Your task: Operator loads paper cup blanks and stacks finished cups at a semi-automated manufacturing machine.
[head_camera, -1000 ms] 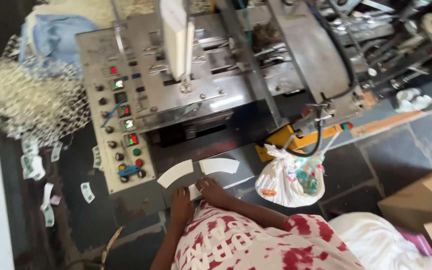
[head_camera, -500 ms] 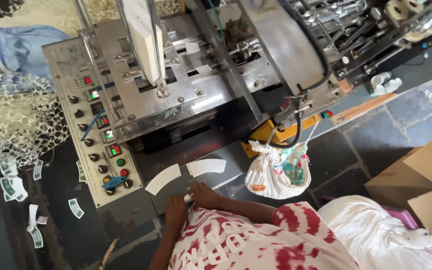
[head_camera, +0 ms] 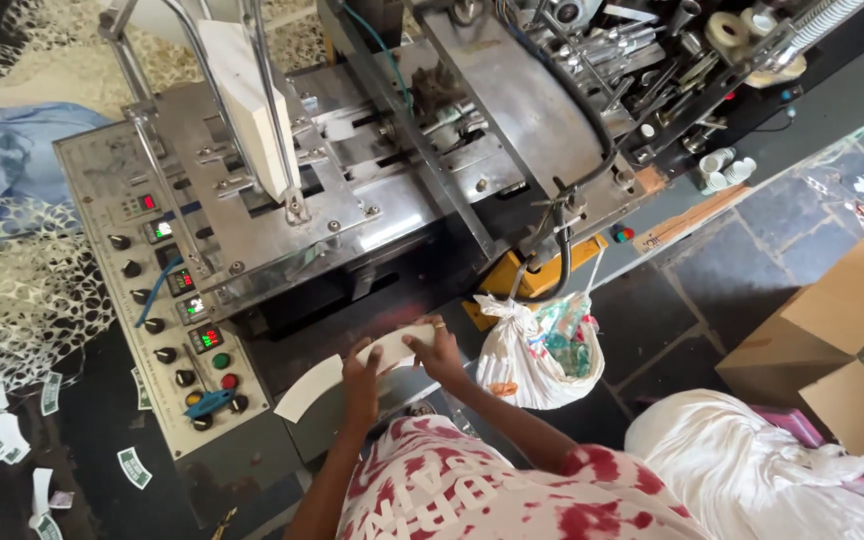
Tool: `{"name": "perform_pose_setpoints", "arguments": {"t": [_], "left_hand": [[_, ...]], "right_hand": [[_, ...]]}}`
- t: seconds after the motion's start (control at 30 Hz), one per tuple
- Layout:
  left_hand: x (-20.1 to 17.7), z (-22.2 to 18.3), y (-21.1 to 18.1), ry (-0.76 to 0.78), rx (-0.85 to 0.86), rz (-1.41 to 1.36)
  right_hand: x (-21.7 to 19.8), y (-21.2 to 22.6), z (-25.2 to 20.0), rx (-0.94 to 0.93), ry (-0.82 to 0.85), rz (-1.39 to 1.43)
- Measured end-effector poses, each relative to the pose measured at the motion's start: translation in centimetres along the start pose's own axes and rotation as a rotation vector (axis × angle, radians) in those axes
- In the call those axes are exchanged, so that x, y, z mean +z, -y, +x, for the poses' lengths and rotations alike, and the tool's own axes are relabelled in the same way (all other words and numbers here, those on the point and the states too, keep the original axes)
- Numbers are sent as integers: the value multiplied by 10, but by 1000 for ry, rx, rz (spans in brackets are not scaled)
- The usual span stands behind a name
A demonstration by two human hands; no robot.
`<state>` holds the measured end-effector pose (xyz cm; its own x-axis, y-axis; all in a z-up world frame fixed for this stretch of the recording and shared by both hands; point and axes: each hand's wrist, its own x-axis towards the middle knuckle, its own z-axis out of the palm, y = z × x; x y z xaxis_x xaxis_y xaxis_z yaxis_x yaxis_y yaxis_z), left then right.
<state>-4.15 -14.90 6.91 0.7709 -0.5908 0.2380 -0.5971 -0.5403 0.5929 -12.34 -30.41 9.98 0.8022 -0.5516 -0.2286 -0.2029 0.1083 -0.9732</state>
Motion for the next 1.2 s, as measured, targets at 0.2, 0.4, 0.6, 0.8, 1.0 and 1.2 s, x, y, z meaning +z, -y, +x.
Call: {"name": "perform_pose_setpoints", "arguments": {"t": [0.2, 0.4, 0.6, 0.8, 1.0, 1.2], "left_hand": [[81, 0, 21, 59, -178, 5], [18, -36, 59, -365, -176, 326], [-30, -109, 100, -185, -397, 446], [-52, -128, 85, 130, -196, 438], [-50, -118, 34, 365, -189, 280], [-28, -123, 39, 245, -99, 352]], "right_hand": [[-9, -44, 18, -507, -60, -1248], [35, -82, 52, -587, 37, -1330], [127, -98, 36, -1065, 613, -1131], [88, -73, -14, -884, 851, -1129], [43, -67, -45, -900, 815, -1194], [56, -81, -53, -903, 628, -1308]]}}
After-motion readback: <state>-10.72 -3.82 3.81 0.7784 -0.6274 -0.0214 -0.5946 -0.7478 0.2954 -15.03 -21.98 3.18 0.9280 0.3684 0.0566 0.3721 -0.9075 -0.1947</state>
